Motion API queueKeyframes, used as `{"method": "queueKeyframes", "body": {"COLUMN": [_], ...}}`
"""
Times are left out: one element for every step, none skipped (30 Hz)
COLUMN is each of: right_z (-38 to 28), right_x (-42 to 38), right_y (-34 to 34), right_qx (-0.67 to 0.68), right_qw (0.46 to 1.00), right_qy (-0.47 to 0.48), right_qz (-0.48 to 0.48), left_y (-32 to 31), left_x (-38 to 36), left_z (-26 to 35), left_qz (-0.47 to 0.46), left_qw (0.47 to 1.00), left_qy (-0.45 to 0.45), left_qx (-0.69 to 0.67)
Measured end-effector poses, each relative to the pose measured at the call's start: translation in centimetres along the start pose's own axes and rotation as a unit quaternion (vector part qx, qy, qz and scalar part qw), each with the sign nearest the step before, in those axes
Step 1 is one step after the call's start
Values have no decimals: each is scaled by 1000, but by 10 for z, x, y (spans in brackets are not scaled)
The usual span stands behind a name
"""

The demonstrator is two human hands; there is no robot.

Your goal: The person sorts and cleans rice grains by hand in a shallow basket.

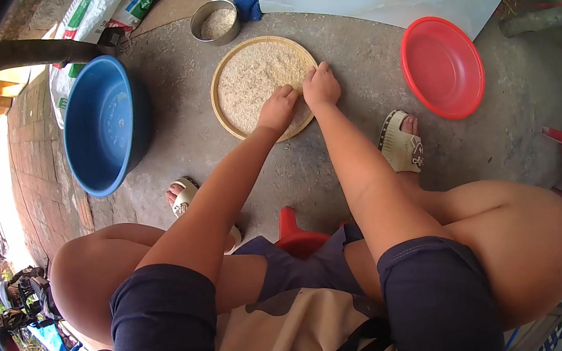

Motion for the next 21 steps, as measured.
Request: {"method": "queueKeyframes", "body": {"right_z": [-1, -3, -11, -19, -22, -33, -44, -51, -58, -65, -74, -66, -60, -69, -79, -88, -95, -97, -95, -92, -89], "right_x": [-2, -6, -14, -25, -25, -26, -29, -28, -18, -8, 0, 16, 15, 15, 6, 1, 5, 5, 4, 4, 3], "right_y": [1, -2, 8, 18, 18, 25, 30, 30, 19, 7, 0, -29, -58, -65, -86, -109, -117, -118, -120, -121, -121], "right_qx": [3, 6, 5, 3, 5, -2, -9, -7, 35, 76, 75, 176, 267, 264, 460, 628, 680, 679, 673, 666, 646], "right_qw": [1000, 1000, 991, 968, 968, 954, 938, 937, 953, 960, 959, 979, 948, 949, 845, 689, 628, 627, 638, 649, 662], "right_qy": [-4, -3, 46, 94, 96, 146, 195, 198, 219, 239, 245, 100, -52, -48, -112, -172, -130, -131, -140, -149, -154], "right_qz": [17, 16, 126, 233, 232, 260, 288, 288, 207, 124, 124, -22, -165, -165, -249, -318, -354, -359, -347, -335, -347], "left_y": [2, 5, 6, 6, 11, 19, 23, 31, 42, 48, 57, 64, 68, 74, 79, 79, 81, 81, 78, 74, 72], "left_x": [-3, -5, -7, -9, -12, -16, -18, -21, -25, -24, -23, -23, -22, -18, -16, -13, -13, -12, -11, -12, -13], "left_z": [-3, -7, -10, -13, -20, -25, -25, -31, -36, -38, -40, -43, -45, -45, -43, -45, -48, -51, -53, -56, -56], "left_qz": [-1, -2, -3, -3, 35, 74, 76, 119, 162, 166, 191, 215, 214, 219, 222, 226, 248, 249, 221, 194, 114], "left_qw": [1000, 1000, 1000, 1000, 999, 994, 994, 984, 969, 969, 962, 956, 951, 949, 951, 952, 948, 947, 954, 960, 972], "left_qy": [0, -2, -5, -3, 25, 53, 55, 88, 120, 121, 124, 128, 136, 138, 134, 132, 137, 141, 142, 144, 169], "left_qx": [3, 1, -1, 1, -32, -64, -62, -101, -140, -139, -147, -156, -179, -180, -169, -158, -148, -145, -142, -139, -113]}}
Point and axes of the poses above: each hand's wrist, its own x-axis towards the middle knuckle, its own y-axis out of the back of the hand, z = x × y, the point moved 6 cm from there along x, towards the middle knuckle, and after that the axes turned 8 degrees about -z, right-handed, at the moved point
